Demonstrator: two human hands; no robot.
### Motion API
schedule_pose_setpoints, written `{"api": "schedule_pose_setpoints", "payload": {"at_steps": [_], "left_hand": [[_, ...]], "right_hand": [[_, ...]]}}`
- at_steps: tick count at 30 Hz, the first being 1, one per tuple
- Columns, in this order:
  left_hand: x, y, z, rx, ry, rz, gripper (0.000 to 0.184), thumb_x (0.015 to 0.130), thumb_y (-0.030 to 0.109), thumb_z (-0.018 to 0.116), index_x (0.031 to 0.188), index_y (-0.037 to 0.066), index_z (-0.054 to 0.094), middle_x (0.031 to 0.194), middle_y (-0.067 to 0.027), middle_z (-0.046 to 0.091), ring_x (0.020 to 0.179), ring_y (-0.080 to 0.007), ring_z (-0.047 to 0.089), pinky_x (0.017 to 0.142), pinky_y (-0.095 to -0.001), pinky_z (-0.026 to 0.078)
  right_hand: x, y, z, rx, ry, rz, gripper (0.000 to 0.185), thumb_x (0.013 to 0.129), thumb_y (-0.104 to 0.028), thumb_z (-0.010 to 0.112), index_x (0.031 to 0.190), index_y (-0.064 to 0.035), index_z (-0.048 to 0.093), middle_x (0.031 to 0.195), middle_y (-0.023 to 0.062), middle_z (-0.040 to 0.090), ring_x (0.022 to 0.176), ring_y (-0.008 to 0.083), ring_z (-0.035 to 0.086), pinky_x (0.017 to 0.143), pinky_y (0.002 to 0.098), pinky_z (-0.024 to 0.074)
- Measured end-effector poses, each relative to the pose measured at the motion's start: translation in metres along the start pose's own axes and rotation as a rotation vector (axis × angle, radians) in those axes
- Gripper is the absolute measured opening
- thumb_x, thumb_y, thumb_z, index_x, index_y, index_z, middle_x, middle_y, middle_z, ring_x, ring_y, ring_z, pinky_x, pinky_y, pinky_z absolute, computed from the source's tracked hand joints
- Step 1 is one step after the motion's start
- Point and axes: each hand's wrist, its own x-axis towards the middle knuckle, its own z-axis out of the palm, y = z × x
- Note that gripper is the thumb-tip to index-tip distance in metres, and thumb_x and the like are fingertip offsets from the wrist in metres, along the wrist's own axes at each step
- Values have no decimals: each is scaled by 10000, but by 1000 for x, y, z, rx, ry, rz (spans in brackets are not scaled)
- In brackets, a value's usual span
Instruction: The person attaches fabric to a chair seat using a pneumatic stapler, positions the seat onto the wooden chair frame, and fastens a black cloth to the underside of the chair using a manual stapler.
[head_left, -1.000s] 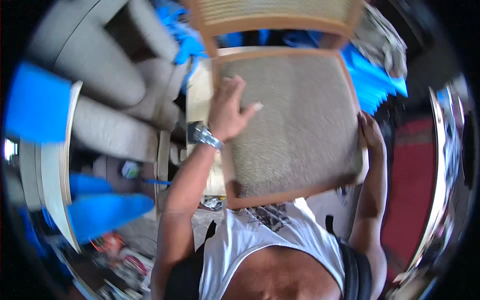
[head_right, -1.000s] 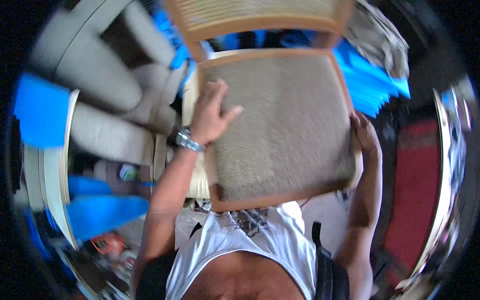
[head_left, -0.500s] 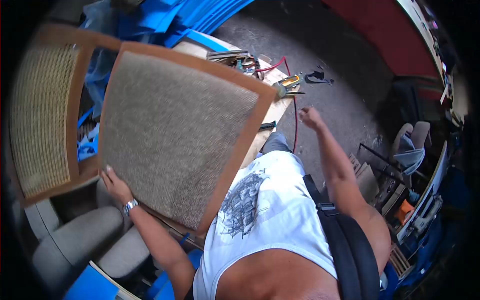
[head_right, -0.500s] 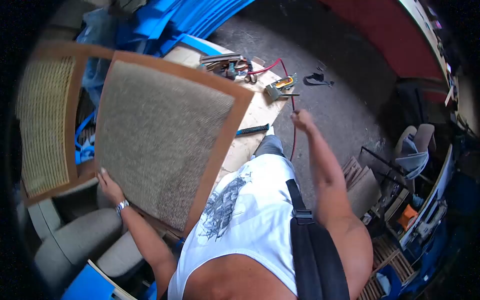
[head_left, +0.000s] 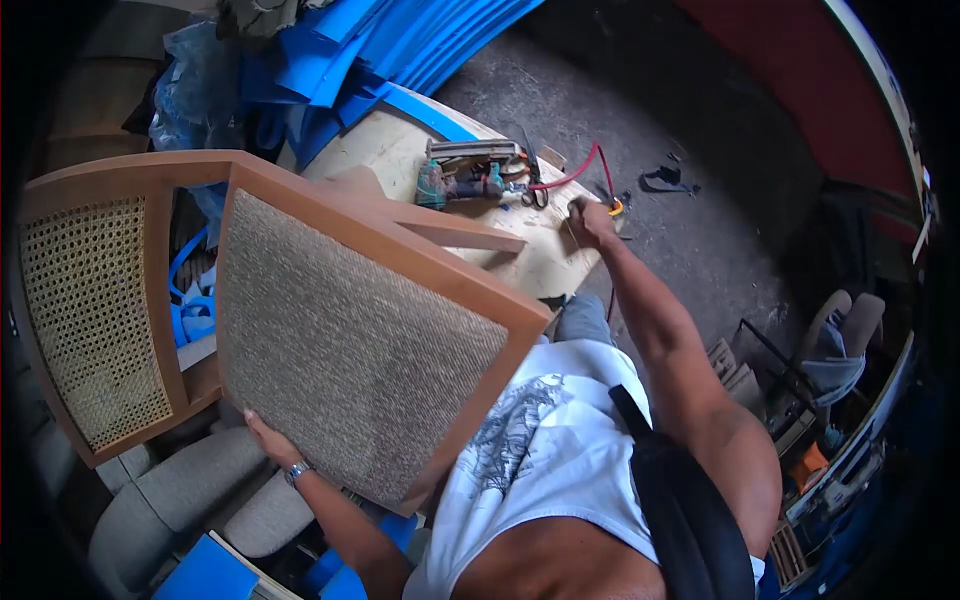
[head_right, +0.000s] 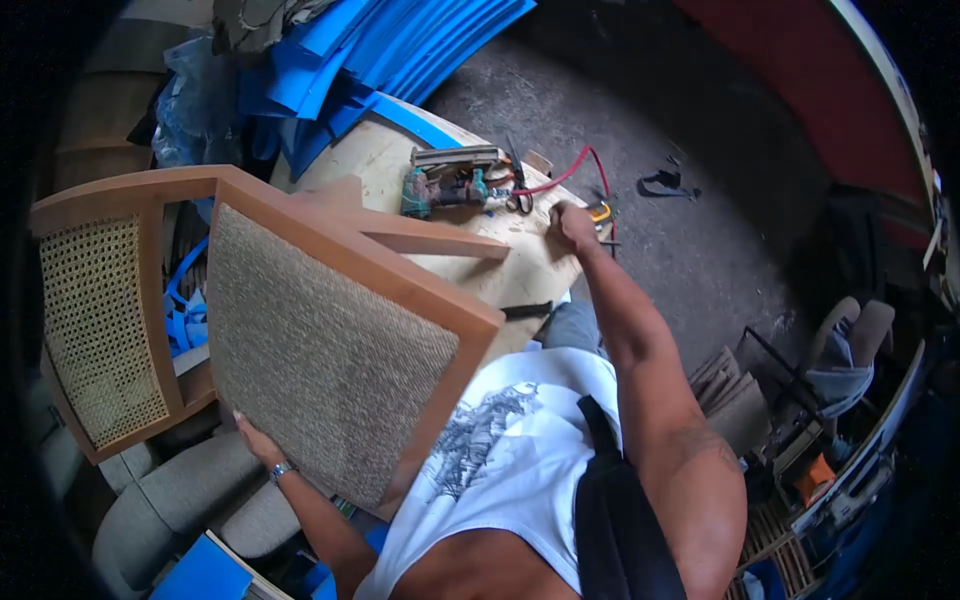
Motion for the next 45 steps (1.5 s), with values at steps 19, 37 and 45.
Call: {"api": "schedule_pose_setpoints", "payload": {"at_steps": [19,37,45], "left_hand": [[0,-65,-13,637,146,305,426,1038,239,384,1289,-70,535,1326,-229,565,1222,-334,540,1034,-402,409],[-29,44,-1,-42,345,-117,452,922,292,573,1270,15,496,1229,-256,572,1068,-437,588,870,-509,496],[-32,35,6,-18,323,-93,483,928,279,550,1305,-11,469,1278,-307,511,1066,-459,584,839,-531,519]], "right_hand": [[150,-50,-2,-283,596,-662,243,786,-110,580,978,-75,726,1105,122,673,1009,290,644,996,376,459],[-271,-639,89,-798,-285,-1686,306,880,-333,670,946,-36,701,823,214,673,817,357,674,716,455,525],[-273,-691,164,-1181,-594,-1178,320,893,-326,615,766,-46,702,647,42,685,553,131,659,487,294,516]]}}
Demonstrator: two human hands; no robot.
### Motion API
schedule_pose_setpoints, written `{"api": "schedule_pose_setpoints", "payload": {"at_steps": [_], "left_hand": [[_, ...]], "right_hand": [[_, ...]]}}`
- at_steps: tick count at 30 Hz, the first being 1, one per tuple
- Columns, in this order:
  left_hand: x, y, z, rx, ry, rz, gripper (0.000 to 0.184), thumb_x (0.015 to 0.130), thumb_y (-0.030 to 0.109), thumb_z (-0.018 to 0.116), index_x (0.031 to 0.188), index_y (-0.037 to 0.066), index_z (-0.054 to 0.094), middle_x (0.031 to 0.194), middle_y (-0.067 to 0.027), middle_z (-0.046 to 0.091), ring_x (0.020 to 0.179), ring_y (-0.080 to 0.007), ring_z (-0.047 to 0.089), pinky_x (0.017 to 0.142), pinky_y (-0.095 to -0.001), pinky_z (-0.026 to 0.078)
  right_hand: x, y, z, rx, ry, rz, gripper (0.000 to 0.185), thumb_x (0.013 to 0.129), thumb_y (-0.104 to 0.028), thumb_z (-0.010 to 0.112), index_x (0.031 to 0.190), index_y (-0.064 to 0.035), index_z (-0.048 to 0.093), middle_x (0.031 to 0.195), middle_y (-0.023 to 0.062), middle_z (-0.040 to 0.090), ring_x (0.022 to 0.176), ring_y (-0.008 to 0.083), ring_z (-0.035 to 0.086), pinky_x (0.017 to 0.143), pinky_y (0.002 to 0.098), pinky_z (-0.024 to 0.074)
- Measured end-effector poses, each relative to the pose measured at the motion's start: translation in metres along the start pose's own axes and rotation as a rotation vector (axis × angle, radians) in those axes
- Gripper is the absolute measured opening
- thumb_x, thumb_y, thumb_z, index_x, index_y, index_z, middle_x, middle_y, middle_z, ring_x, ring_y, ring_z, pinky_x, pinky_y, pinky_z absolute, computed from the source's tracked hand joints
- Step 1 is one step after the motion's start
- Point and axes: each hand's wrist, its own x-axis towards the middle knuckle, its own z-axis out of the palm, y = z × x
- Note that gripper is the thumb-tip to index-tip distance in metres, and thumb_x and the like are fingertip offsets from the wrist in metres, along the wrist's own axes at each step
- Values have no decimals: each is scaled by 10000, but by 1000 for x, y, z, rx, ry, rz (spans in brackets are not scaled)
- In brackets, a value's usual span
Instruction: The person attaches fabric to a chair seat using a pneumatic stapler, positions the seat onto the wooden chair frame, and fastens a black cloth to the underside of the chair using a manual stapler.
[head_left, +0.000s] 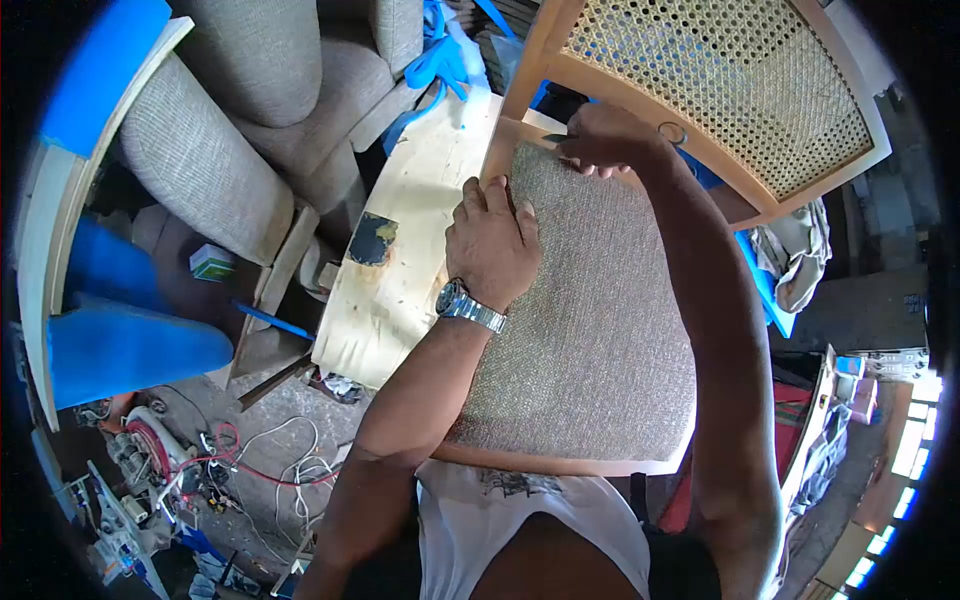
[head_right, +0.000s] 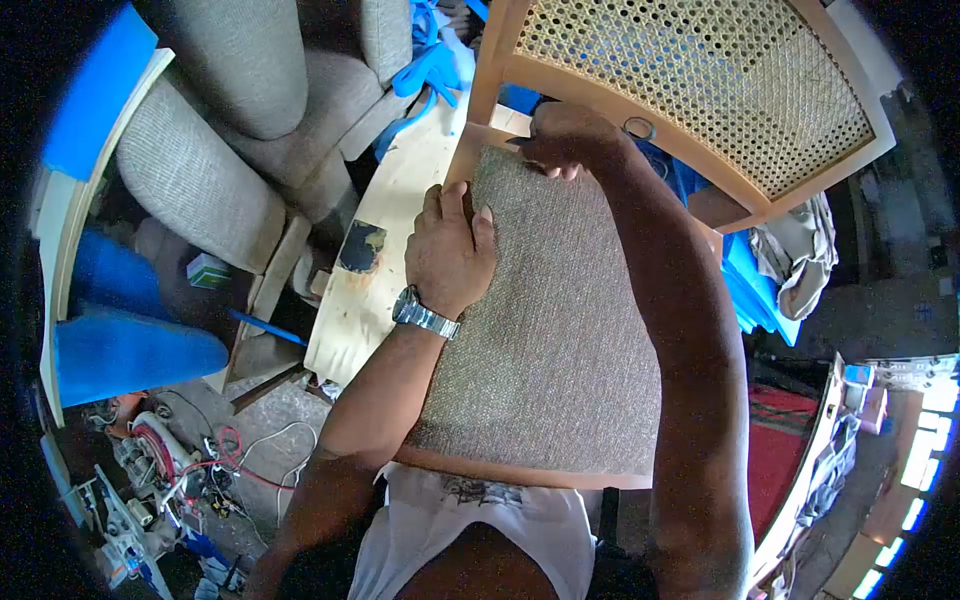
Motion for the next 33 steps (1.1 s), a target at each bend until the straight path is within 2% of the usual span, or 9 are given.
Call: {"api": "schedule_pose_setpoints", "payload": {"at_steps": [5,7,11,17,21,23,25,28,33], "left_hand": [[4,3,-5,27,-26,14,499,945,281,523,1336,-23,461,1290,-331,492,1087,-455,584,836,-533,526],[4,1,-3,37,-13,20,492,947,283,520,1329,-23,466,1286,-333,494,1081,-455,587,830,-534,528],[4,0,-2,41,-7,31,472,951,289,514,1306,-21,479,1276,-337,499,1073,-454,593,817,-533,535],[5,-1,-1,-7,-5,29,466,946,282,526,1297,-23,482,1276,-337,500,1078,-461,592,815,-523,538],[4,3,-4,14,-5,19,456,941,264,536,1298,-16,485,1284,-332,501,1081,-464,589,824,-529,530],[4,2,1,74,-7,7,464,942,262,533,1313,-9,474,1308,-332,487,1084,-466,585,835,-534,521],[6,2,-1,50,-37,-12,471,943,266,528,1325,-1,464,1322,-332,477,1102,-467,576,850,-536,515],[5,2,-1,38,-65,-14,487,942,273,523,1343,7,446,1345,-330,461,1135,-466,559,876,-540,504],[6,6,-8,31,-136,-64,504,938,281,528,1346,0,438,1351,-325,460,1168,-460,542,905,-538,493]], "right_hand": [[-2,-16,-12,32,-57,70,359,901,-363,601,731,-58,686,656,24,691,544,121,655,473,268,501],[-1,-22,-13,-87,-96,66,353,905,-361,598,759,-56,700,680,26,705,566,127,672,486,259,509],[2,-38,-15,-122,-107,126,351,913,-352,596,785,-46,711,699,37,716,591,131,687,502,264,523],[11,-44,-1,-246,3,114,334,891,-329,620,787,-24,710,683,71,706,566,145,678,502,295,539],[14,1,13,-10,-89,106,323,908,-320,637,824,-15,704,612,68,647,487,162,619,461,306,517],[11,25,30,342,59,-107,363,923,-353,633,867,0,698,631,72,645,502,149,621,452,285,509],[10,27,35,322,87,-120,390,935,-374,630,923,11,687,654,62,642,524,129,622,451,262,501],[8,31,35,395,75,-112,356,958,-327,601,988,18,681,710,72,661,582,131,633,498,285,543],[8,29,33,347,71,-131,377,950,-351,607,971,16,692,739,97,681,598,150,650,521,306,551]]}}
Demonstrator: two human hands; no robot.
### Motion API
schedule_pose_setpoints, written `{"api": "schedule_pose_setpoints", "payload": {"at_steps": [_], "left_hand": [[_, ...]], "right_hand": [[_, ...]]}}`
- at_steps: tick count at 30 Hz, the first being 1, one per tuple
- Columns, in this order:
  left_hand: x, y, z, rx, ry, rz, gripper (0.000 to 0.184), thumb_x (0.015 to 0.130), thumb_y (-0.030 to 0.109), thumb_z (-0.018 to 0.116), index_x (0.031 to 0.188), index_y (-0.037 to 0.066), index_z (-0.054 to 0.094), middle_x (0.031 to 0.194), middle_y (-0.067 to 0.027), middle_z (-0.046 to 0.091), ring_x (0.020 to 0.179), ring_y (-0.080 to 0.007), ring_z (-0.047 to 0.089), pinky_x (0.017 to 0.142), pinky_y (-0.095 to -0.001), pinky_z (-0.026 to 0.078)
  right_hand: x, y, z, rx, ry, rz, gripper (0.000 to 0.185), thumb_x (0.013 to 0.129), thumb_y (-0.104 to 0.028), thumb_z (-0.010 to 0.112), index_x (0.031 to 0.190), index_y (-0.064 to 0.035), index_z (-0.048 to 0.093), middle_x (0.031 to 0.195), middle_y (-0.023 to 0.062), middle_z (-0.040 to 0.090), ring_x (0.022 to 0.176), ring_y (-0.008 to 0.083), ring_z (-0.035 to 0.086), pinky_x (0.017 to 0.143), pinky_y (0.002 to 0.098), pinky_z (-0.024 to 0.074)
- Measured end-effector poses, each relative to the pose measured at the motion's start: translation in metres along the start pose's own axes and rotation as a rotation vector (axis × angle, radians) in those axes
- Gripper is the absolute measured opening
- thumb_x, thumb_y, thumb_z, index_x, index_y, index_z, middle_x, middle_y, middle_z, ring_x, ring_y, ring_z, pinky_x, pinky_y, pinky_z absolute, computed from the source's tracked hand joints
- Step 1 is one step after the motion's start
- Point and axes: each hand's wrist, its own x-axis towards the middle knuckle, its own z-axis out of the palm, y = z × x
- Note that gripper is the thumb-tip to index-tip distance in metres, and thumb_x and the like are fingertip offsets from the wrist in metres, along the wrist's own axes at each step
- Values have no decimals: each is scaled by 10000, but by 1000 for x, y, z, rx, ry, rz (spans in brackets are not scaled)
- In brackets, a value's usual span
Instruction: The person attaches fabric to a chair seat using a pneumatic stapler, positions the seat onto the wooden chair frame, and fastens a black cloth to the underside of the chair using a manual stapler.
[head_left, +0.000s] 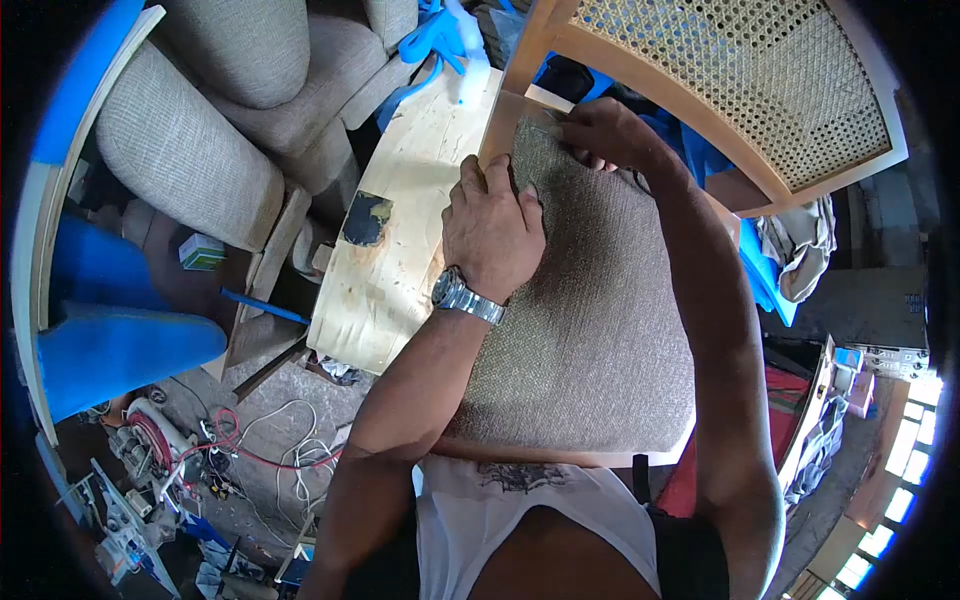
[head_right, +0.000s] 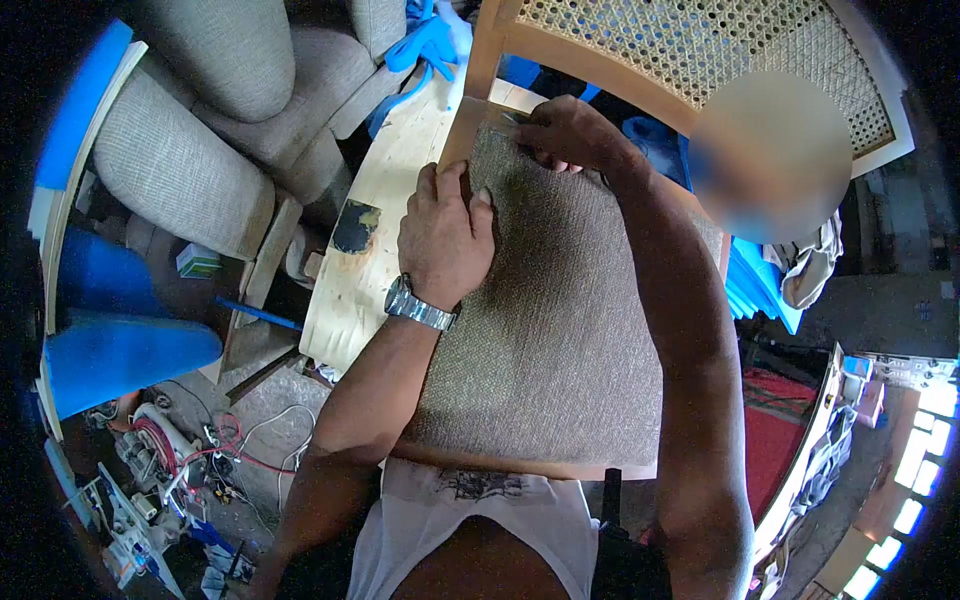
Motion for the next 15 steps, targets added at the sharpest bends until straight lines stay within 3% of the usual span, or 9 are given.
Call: {"api": "schedule_pose_setpoints", "payload": {"at_steps": [2,4,5,6,8,9,12,13,15], "left_hand": [[1,-1,2,-20,31,-5,508,937,276,526,1342,-19,440,1366,-321,448,1189,-463,524,911,-532,491],[-1,-2,5,-23,132,57,513,934,290,540,1339,-12,453,1388,-297,441,1229,-447,495,945,-537,468],[-1,-3,6,-27,230,120,518,931,305,555,1337,-5,466,1411,-272,433,1270,-432,467,979,-541,445],[-3,-6,9,-21,235,122,518,931,305,555,1337,-5,466,1411,-272,433,1270,-432,467,979,-541,445],[0,-7,8,11,60,617,587,932,401,553,1373,21,474,1466,-211,413,1369,-365,384,1092,-542,335],[-4,-1,17,81,-102,657,684,929,518,490,1413,34,460,1524,-141,386,1443,-273,298,1170,-522,201],[28,-2,2,165,-90,540,703,944,552,435,1422,37,448,1542,-129,361,1459,-268,272,1178,-531,159],[46,-16,12,219,-27,375,715,944,560,432,1433,38,432,1540,-125,369,1457,-273,275,1183,-541,108],[60,-21,-13,491,-17,196,619,954,506,446,1308,12,568,1494,-152,429,1405,-326,355,1149,-570,155]], "right_hand": [[-4,-9,-12,-61,-14,24,391,951,-371,600,969,7,699,757,111,691,619,169,663,550,328,559],[-11,-11,-23,-556,52,107,415,952,-408,579,974,-15,711,808,137,704,704,225,690,653,391,566],[-12,26,-32,-717,136,-147,423,951,-428,568,978,-31,712,834,151,701,757,264,689,724,434,548],[-37,11,-38,-648,228,-11,412,949,-415,574,969,-26,709,838,160,700,744,268,682,703,432,540],[-98,-10,-51,-469,379,139,383,947,-381,584,950,-17,702,819,172,689,713,271,668,664,424,520],[-123,-2,-55,-365,432,153,365,948,-360,588,939,-12,698,796,175,681,695,270,660,645,417,508],[-198,40,-50,-133,522,241,337,947,-322,603,930,8,671,704,137,626,658,230,622,618,374,482],[-225,57,-42,-59,601,258,336,948,-317,605,924,13,661,681,121,607,643,214,602,612,364,474],[-287,107,-20,-5,680,468,329,960,-302,594,937,23,636,692,116,592,616,171,530,576,365,434]]}}
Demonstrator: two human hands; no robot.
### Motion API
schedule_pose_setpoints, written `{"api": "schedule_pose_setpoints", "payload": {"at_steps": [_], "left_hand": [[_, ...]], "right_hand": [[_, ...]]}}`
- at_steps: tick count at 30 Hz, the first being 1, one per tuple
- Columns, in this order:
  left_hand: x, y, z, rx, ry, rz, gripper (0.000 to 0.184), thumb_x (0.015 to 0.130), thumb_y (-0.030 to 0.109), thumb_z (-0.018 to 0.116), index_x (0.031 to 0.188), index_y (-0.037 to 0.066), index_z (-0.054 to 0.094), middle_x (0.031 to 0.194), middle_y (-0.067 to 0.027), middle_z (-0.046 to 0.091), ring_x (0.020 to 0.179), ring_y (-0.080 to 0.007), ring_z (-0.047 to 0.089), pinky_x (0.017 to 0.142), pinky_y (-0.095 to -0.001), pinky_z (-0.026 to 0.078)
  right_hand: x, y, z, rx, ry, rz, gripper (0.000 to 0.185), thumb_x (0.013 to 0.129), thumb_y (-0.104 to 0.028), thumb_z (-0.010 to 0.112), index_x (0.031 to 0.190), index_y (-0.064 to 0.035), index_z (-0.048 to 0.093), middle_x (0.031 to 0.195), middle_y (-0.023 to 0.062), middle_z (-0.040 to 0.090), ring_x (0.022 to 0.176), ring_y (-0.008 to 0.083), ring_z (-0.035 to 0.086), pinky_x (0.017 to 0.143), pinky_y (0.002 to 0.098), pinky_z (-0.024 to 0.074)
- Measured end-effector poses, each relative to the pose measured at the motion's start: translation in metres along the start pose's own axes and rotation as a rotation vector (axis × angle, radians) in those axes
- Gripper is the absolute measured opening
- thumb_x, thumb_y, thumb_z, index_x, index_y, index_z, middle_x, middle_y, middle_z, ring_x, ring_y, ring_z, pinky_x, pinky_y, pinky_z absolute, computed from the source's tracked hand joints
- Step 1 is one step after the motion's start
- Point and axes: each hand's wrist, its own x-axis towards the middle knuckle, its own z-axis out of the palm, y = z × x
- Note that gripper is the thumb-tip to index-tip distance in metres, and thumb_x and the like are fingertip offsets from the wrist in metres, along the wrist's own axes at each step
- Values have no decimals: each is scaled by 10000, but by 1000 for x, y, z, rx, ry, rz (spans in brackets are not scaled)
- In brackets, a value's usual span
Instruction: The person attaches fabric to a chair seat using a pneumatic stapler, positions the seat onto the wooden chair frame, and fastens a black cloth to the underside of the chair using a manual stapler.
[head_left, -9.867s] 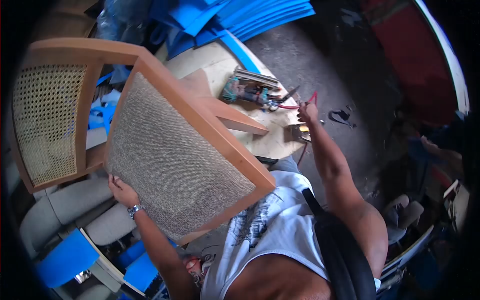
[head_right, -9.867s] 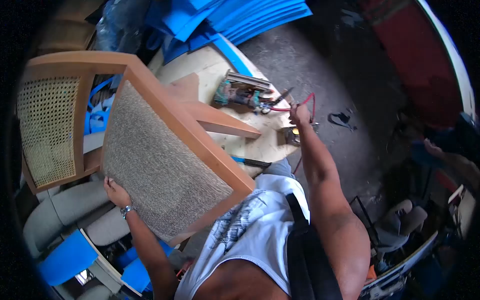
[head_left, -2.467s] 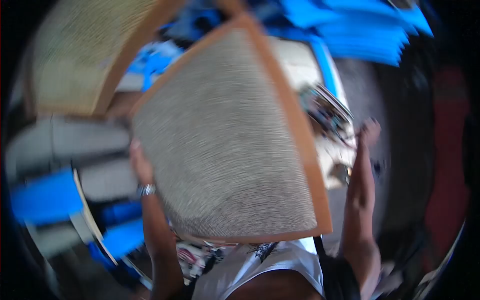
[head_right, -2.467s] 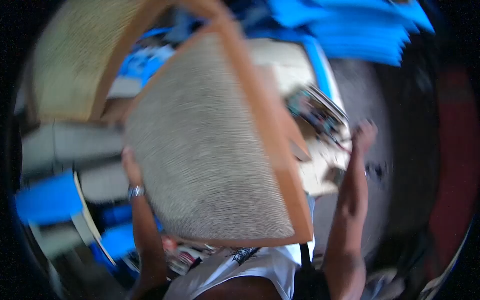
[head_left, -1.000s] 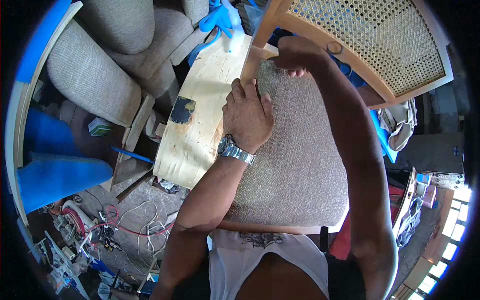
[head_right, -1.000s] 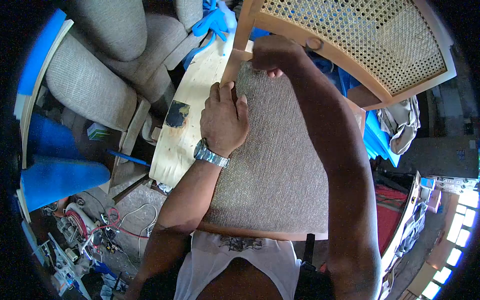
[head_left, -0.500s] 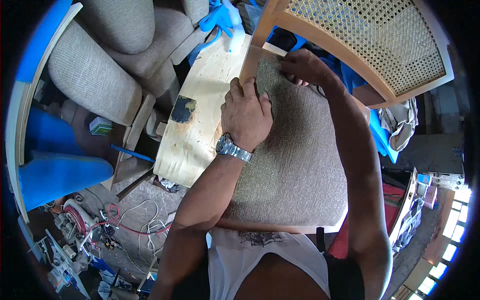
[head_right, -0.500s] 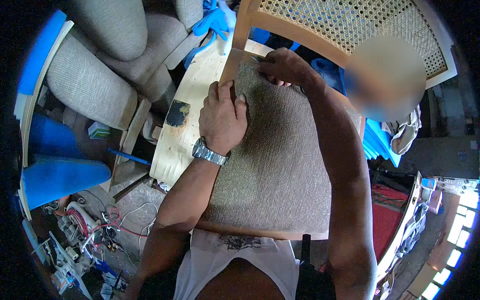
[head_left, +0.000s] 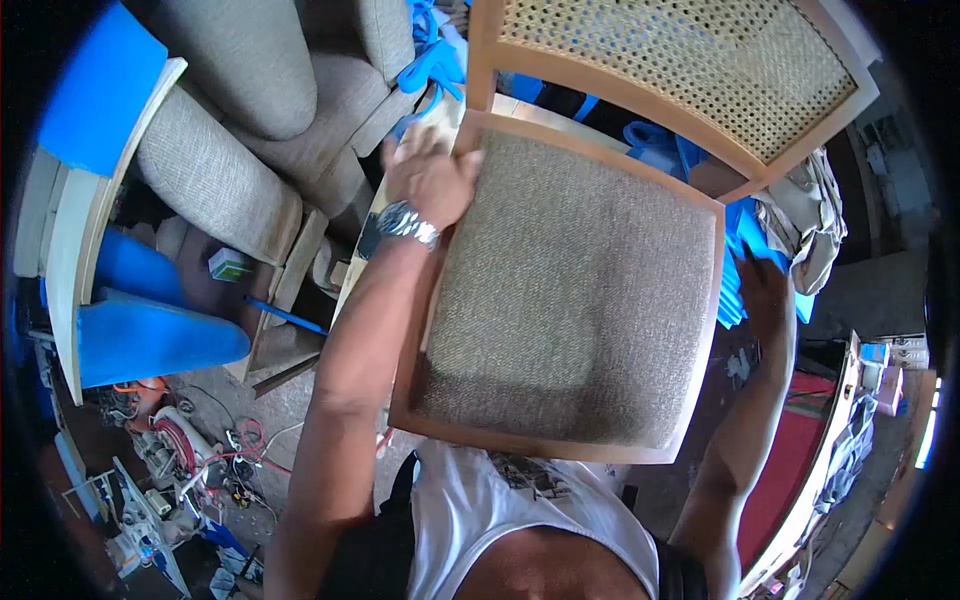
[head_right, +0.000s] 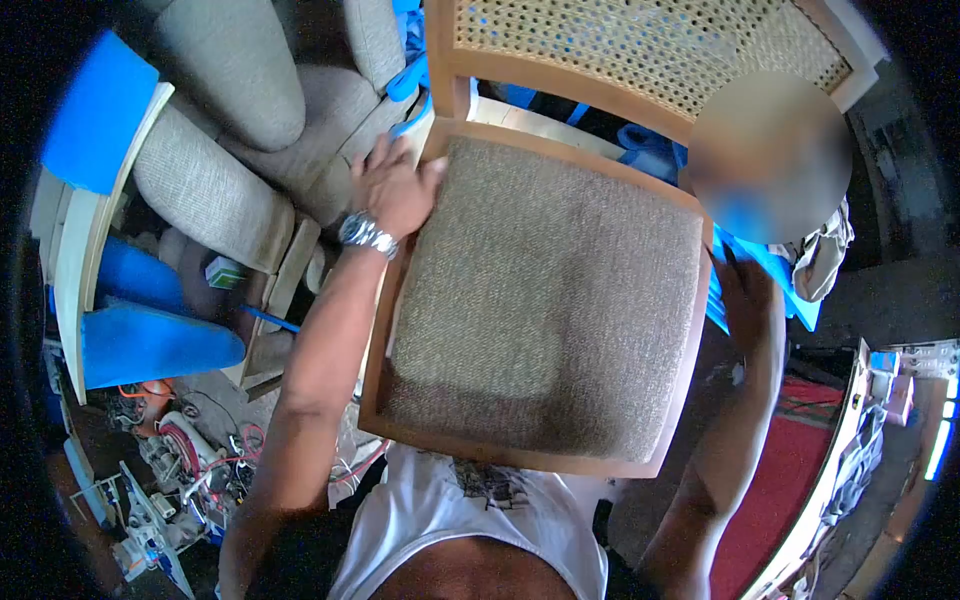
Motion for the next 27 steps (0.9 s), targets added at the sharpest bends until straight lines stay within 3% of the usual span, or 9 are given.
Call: {"api": "schedule_pose_setpoints", "payload": {"at_steps": [3,6,11,15,18,19,21,24,27], "left_hand": [[-14,-10,17,-67,292,60,468,946,375,544,1179,-22,630,1344,-198,555,1318,-343,450,1081,-567,310],[-9,22,3,-473,96,239,470,940,354,573,1221,-21,604,1379,-226,517,1326,-356,443,1085,-532,331],[7,45,13,-111,28,293,729,962,575,398,1450,33,414,1511,-205,383,1410,-313,361,1135,-535,243],[11,63,9,-34,-53,185,731,979,593,314,1472,56,373,1387,-238,517,1291,-404,480,1101,-590,269],[-6,120,-13,158,-151,-29,722,982,581,344,1470,49,377,1424,-253,472,1340,-422,418,1118,-573,263],[-7,126,3,272,-73,134,740,976,590,359,1480,48,360,1470,-245,414,1377,-429,355,1127,-579,240],[-29,159,14,277,-23,392,782,963,609,380,1502,46,316,1549,-228,291,1439,-431,236,1145,-588,187],[-109,234,20,212,-27,738,833,946,623,407,1531,53,246,1590,-221,196,1465,-432,167,1161,-585,127],[-161,250,-6,47,-104,913,731,976,515,429,1522,52,280,1589,-202,224,1477,-397,160,1176,-558,99]], "right_hand": [[-73,112,-12,291,52,282,260,996,-290,557,866,-70,599,613,-16,518,507,63,454,430,239,342],[-152,211,20,429,138,689,311,981,-383,570,875,-93,600,593,-25,506,423,77,435,366,247,316],[-242,287,109,533,-48,801,363,949,-378,604,850,-30,607,608,9,540,459,97,475,388,287,332],[-302,366,232,851,-189,1029,261,905,-316,631,831,-69,590,635,12,563,476,126,518,419,295,384],[-316,328,274,657,-251,908,222,847,-196,612,943,4,595,707,74,630,555,174,628,427,322,475],[-316,335,306,536,-365,962,241,843,-176,578,1013,-8,606,737,115,658,556,213,645,428,343,495],[-292,302,300,558,-442,977,353,824,-140,501,1132,-9,612,997,251,685,824,322,712,694,447,568],[-260,294,356,379,-456,703,343,849,-210,607,1177,-110,613,1064,226,676,1036,388,645,881,482,512],[-216,295,376,401,-486,547,380,871,-278,632,1200,-93,591,1063,225,675,1000,397,651,845,484,518]]}}
